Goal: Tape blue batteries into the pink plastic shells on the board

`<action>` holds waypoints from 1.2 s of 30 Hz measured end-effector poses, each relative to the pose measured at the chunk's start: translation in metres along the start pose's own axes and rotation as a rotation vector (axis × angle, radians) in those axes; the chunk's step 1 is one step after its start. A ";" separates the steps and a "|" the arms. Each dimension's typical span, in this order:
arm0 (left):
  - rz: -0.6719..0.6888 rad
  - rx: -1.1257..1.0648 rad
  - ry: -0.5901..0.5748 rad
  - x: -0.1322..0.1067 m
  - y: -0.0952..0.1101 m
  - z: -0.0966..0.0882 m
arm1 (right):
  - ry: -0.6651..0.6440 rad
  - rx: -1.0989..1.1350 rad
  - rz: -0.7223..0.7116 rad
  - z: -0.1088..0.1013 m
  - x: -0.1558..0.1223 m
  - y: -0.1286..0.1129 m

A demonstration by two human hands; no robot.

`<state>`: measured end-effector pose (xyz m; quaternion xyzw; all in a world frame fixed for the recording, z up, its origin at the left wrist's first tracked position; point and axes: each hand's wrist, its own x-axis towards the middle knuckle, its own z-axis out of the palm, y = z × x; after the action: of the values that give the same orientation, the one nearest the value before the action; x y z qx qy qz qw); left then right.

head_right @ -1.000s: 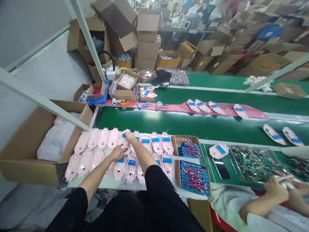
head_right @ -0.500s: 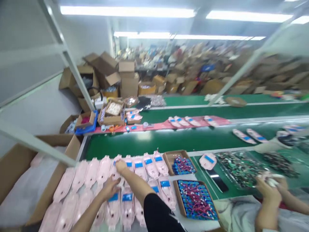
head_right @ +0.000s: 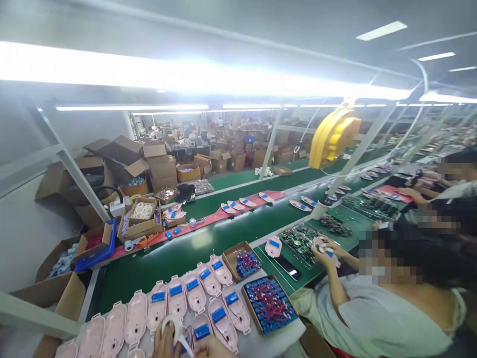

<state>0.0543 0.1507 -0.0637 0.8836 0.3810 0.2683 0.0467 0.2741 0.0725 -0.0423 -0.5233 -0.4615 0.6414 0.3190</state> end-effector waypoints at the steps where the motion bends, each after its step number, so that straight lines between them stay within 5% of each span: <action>1: 0.023 0.008 -0.011 0.010 0.002 -0.007 | 0.041 0.081 0.003 -0.002 -0.012 -0.007; 5: 0.096 0.015 -0.088 0.050 0.008 -0.036 | 0.023 0.113 -0.009 -0.023 -0.050 -0.021; 9: 0.078 -0.001 -0.111 0.063 0.026 -0.041 | -0.079 -0.468 -0.109 -0.066 -0.061 0.000; 12: -0.009 -0.029 -0.127 0.047 0.055 -0.032 | -0.117 -0.728 -0.143 -0.125 -0.043 0.011; 17: -0.164 -0.102 -0.122 0.023 0.114 -0.031 | 0.380 -0.972 0.183 -0.255 0.020 -0.006; 20: -0.200 -0.139 -0.131 0.029 0.141 -0.036 | 0.444 -1.103 0.275 -0.300 0.056 -0.008; 24: -0.165 -0.113 -0.095 0.048 0.160 -0.036 | 0.461 -1.148 0.398 -0.300 0.082 0.005; 28: -0.110 -0.083 -0.123 0.061 0.162 -0.043 | 0.661 -1.037 0.383 -0.282 0.082 0.009; 32: -0.094 -0.029 -0.196 0.065 0.155 -0.056 | 0.796 -0.727 0.035 -0.272 0.055 -0.006; 36: -0.116 0.019 -0.257 0.067 0.146 -0.063 | 0.709 -0.130 -0.262 -0.242 0.011 -0.024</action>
<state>0.1545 0.0867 0.0616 0.8877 0.4247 0.1459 0.1021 0.5034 0.1540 -0.0302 -0.6684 -0.4251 0.3437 0.5045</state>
